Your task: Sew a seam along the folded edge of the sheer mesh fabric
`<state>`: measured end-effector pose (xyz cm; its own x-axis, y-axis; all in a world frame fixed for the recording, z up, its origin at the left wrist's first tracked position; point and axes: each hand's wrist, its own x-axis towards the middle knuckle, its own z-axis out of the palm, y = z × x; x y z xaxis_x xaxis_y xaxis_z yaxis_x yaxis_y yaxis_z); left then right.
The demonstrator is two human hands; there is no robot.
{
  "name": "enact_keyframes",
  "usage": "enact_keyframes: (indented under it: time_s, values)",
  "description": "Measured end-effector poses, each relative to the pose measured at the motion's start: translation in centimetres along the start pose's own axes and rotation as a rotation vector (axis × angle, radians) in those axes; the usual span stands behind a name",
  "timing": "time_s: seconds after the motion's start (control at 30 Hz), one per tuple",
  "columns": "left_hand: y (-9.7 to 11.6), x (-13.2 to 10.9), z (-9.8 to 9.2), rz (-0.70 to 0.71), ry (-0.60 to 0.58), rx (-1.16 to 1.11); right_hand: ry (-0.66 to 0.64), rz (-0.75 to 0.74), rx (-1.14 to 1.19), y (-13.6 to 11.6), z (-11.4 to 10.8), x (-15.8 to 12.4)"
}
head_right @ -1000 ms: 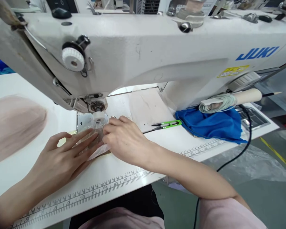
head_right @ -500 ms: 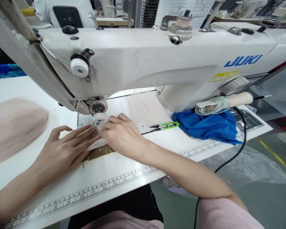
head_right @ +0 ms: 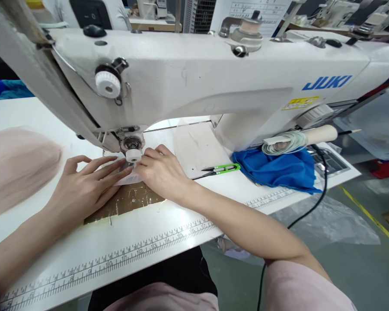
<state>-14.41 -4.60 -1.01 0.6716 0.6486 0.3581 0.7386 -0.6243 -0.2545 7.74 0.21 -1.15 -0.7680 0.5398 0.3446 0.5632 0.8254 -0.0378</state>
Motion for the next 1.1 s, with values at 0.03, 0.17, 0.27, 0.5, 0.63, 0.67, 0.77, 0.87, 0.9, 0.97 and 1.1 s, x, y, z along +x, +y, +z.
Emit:
enact_keyframes:
  time_s: [0.03, 0.17, 0.27, 0.5, 0.63, 0.67, 0.77, 0.87, 0.9, 0.97, 1.1]
  values:
    - [0.1, 0.0, 0.0, -0.001, 0.014, 0.019, 0.006, 0.000, -0.006, 0.0, 0.1, 0.0]
    - [0.7, -0.1, -0.5, -0.027, 0.101, 0.122, 0.043, -0.030, 0.034, -0.2, 0.0, -0.4]
    - [1.0, -0.3, -0.9, -0.105, 0.087, -0.005, 0.073, -0.036, 0.080, -0.2, -0.2, -0.7]
    - [0.1, 0.7, -0.7, -0.538, -0.165, -0.653, 0.182, 0.122, 0.101, -0.2, -0.1, -0.1]
    - [-0.3, 1.3, -0.5, -0.477, -0.173, -0.720, 0.179, 0.158, 0.046, -0.3, -0.3, 0.3]
    - [-0.4, 1.4, -0.5, -0.469, -0.173, -0.736, 0.174, 0.164, 0.039, -0.3, -0.4, 0.3]
    - [-0.4, 1.5, -0.7, -0.493, -0.178, -0.779, 0.148, 0.177, 0.040, -0.5, -0.6, 0.4]
    - [-0.5, 1.6, -0.8, -0.508, -0.194, -0.801, 0.140, 0.176, 0.048, -0.5, -0.6, 0.3]
    - [-0.6, 1.6, -0.8, -0.504, -0.190, -0.807, 0.144, 0.176, 0.050, -0.5, -0.5, 0.3]
    - [-0.7, 1.6, -0.8, -0.476, -0.166, -0.812, 0.147, 0.169, 0.065, -0.5, -0.5, 0.1]
    - [-0.4, 0.9, -0.4, -0.306, -0.090, -0.696, 0.085, 0.079, 0.129, -0.6, -0.7, -0.5]
